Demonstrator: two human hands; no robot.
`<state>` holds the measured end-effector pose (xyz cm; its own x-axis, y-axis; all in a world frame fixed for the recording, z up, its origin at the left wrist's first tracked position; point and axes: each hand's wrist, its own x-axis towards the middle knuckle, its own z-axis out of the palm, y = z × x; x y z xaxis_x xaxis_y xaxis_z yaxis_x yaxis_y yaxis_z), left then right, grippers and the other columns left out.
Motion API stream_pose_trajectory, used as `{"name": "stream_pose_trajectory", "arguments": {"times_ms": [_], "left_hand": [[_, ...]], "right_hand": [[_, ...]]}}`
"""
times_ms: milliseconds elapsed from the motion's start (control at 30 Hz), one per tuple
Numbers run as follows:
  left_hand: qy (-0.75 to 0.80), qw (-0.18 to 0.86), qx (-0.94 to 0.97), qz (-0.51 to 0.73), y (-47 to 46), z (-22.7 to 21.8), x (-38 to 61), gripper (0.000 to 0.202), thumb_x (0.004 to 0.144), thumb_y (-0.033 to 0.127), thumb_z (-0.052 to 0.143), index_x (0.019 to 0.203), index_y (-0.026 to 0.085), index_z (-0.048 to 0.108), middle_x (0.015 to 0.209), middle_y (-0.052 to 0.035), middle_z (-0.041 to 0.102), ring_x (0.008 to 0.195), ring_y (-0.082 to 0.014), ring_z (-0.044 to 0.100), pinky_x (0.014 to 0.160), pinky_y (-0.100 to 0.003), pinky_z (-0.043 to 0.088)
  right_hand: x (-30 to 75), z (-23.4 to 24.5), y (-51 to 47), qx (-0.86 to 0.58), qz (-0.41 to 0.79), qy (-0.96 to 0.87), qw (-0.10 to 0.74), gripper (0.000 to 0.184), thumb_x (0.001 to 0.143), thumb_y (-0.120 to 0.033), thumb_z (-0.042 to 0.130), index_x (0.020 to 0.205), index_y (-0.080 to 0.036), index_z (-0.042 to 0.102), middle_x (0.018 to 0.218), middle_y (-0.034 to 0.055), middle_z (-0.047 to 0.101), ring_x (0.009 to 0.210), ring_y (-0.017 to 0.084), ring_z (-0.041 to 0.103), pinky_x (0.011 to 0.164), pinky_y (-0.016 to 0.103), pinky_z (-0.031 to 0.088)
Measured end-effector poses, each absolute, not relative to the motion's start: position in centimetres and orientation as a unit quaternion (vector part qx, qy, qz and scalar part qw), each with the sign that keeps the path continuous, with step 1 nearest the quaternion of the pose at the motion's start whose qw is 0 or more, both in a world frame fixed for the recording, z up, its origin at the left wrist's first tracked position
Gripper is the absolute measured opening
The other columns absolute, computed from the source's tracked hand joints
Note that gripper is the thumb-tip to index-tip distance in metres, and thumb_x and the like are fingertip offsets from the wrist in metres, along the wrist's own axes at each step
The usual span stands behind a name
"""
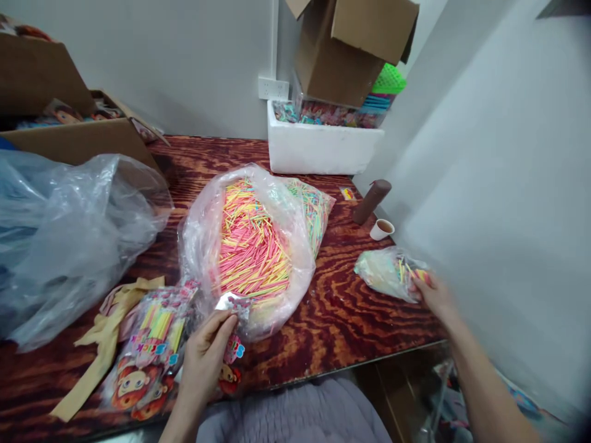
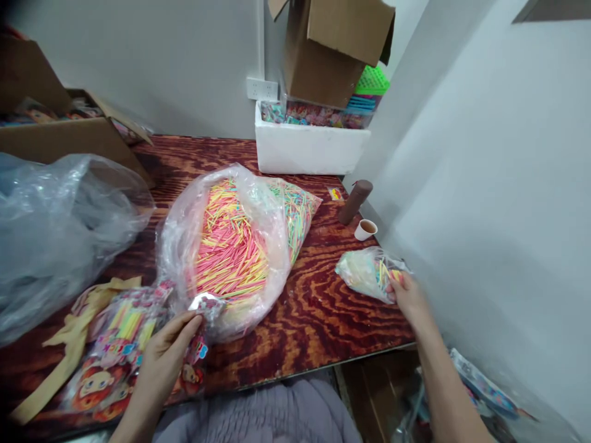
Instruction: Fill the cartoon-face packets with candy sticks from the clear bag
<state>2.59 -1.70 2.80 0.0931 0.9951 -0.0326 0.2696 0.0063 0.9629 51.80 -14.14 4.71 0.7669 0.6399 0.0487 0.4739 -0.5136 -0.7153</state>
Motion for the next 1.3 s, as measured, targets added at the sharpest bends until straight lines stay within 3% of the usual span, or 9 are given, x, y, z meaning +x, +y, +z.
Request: {"name": "stream_pose_trajectory", "arguments": {"times_ms": [200,333,400,467,567,667,800,967,1300], "left_hand": [[0.547,0.447,0.579,0.406,-1.8,3.0,2.6,0.030,0.075,0.045,0.067,0.087,0.019,0.074,0.095,-0.0045,0.072,0.089,-0.0213,0.065,0.085,-0.030,0.050],[0.553,0.428,0.575,0.425,-1.8,3.6,1.9,0.027,0.077,0.043,0.066,0.085,0.018,0.073,0.092,-0.0047,0.072,0.088,-0.0207,0.065,0.082,-0.029,0.051],[0.551,0.424,0.576,0.430,-1.7,4.0,1.6,0.026,0.079,0.041,0.064,0.085,0.017,0.073,0.089,-0.0047,0.070,0.085,-0.0195,0.064,0.077,-0.027,0.051],[0.552,0.419,0.575,0.435,-1.4,4.3,1.4,0.025,0.081,0.040,0.063,0.085,0.017,0.072,0.088,-0.0045,0.069,0.084,-0.0186,0.063,0.076,-0.026,0.051],[0.552,0.410,0.575,0.443,-1.2,4.4,0.9,0.022,0.082,0.038,0.063,0.086,0.018,0.072,0.088,-0.0037,0.069,0.084,-0.0175,0.062,0.077,-0.025,0.050],[0.550,0.406,0.575,0.449,-1.4,4.4,0.6,0.021,0.084,0.036,0.061,0.086,0.018,0.072,0.087,-0.0032,0.068,0.082,-0.0165,0.061,0.075,-0.024,0.048],[0.549,0.412,0.569,0.453,-2.1,4.1,0.5,0.020,0.084,0.035,0.061,0.086,0.018,0.072,0.086,-0.0029,0.066,0.082,-0.0165,0.060,0.075,-0.024,0.047],[0.540,0.429,0.571,0.445,-2.4,4.3,0.9,0.019,0.085,0.033,0.060,0.078,0.017,0.069,0.079,-0.0022,0.063,0.077,-0.0155,0.059,0.070,-0.023,0.046],[0.528,0.425,0.575,0.458,-1.8,4.0,0.9,0.017,0.086,0.030,0.059,0.080,0.018,0.069,0.080,-0.0020,0.063,0.078,-0.0152,0.058,0.071,-0.023,0.045]], "right_hand": [[53.5,6.0,-10.7,-0.930,0.010,-0.329,0.162,0.019,0.085,-0.031,0.049,0.076,-0.019,0.060,0.062,0.0055,0.061,0.055,0.018,0.053,0.052,0.029,0.031],[50.7,7.4,-10.3,-0.890,0.052,-0.272,0.362,0.015,0.085,-0.033,0.052,0.076,-0.021,0.056,0.068,0.0064,0.061,0.059,0.018,0.055,0.058,0.032,0.038],[47.3,8.1,-9.8,-0.782,0.188,-0.240,0.543,0.019,0.079,-0.039,0.062,0.078,-0.022,0.055,0.068,0.0040,0.059,0.057,0.016,0.054,0.059,0.032,0.043],[42.5,8.7,-8.7,-0.667,0.352,-0.259,0.603,0.028,0.069,-0.040,0.075,0.081,-0.022,0.059,0.068,0.0013,0.057,0.058,0.015,0.053,0.059,0.031,0.045],[34.5,8.7,-6.0,-0.560,0.554,-0.321,0.526,0.028,0.076,-0.039,0.071,0.094,-0.020,0.062,0.067,-0.0015,0.055,0.055,0.011,0.049,0.054,0.025,0.040],[28.3,7.2,-2.2,-0.529,0.584,-0.423,0.448,0.018,0.081,-0.033,0.064,0.091,-0.018,0.062,0.068,-0.0016,0.056,0.058,0.011,0.050,0.054,0.024,0.039],[24.1,4.7,2.6,-0.585,0.373,-0.640,0.330,0.012,0.087,-0.016,0.047,0.079,-0.020,0.054,0.080,0.0011,0.058,0.075,0.015,0.057,0.069,0.027,0.044],[22.2,4.0,4.4,-0.599,0.094,-0.793,0.054,0.022,0.088,-0.003,0.041,0.096,-0.017,0.056,0.099,0.0092,0.058,0.084,0.019,0.057,0.073,0.029,0.042],[22.1,3.7,3.5,-0.541,0.011,-0.840,-0.049,0.016,0.090,-0.006,0.045,0.097,-0.016,0.056,0.100,0.0118,0.058,0.084,0.023,0.057,0.071,0.033,0.043]]}}
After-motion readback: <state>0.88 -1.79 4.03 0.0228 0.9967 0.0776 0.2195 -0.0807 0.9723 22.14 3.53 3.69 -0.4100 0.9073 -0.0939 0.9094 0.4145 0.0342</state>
